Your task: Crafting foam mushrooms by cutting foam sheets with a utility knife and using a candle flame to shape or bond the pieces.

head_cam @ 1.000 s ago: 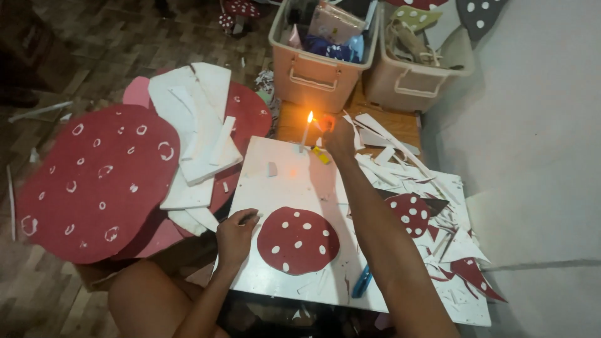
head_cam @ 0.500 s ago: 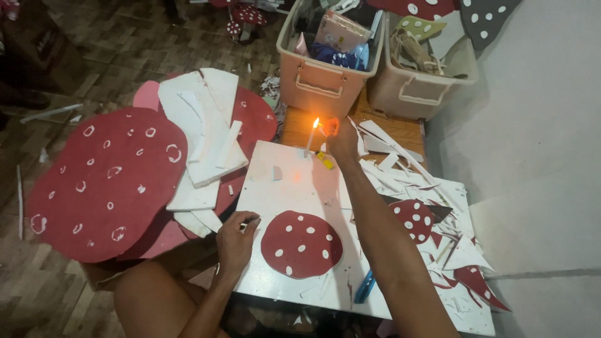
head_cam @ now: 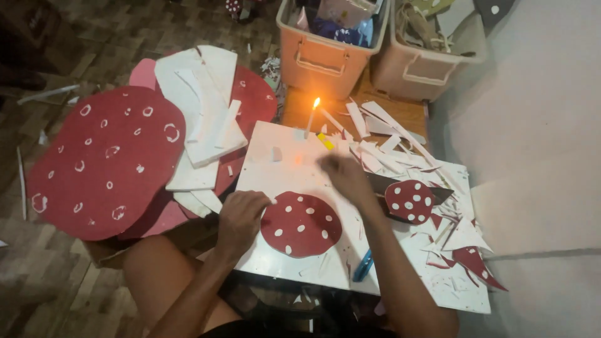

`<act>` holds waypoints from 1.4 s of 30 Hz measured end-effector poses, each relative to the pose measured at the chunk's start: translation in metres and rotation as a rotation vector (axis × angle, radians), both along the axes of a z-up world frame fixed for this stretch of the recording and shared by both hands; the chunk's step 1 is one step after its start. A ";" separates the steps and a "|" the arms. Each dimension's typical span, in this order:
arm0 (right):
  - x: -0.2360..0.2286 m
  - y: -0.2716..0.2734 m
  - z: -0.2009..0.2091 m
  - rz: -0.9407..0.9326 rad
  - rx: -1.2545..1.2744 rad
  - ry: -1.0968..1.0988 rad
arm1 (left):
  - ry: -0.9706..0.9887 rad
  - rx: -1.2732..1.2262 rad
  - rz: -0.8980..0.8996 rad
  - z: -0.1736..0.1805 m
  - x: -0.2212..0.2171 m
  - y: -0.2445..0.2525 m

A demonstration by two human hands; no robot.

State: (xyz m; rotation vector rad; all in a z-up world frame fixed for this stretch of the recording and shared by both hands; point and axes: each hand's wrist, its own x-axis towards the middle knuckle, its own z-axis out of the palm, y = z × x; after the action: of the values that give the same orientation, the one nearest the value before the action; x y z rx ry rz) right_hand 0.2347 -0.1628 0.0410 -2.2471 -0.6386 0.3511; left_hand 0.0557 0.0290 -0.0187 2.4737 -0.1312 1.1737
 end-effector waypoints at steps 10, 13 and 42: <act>-0.083 -0.047 0.046 0.045 0.136 0.075 | -0.163 0.177 -0.203 0.008 0.019 -0.028; -0.082 -0.050 0.050 0.058 0.121 0.068 | -0.162 0.188 -0.211 0.009 0.022 -0.032; -0.090 -0.026 0.009 0.451 0.376 -0.133 | 0.101 -0.288 -0.088 0.032 0.000 -0.037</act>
State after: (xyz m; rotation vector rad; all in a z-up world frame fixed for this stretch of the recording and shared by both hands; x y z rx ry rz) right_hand 0.1445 -0.1891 0.0497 -1.7657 -1.1832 0.2722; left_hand 0.0555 -0.0085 0.0132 2.2441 -0.0388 0.9553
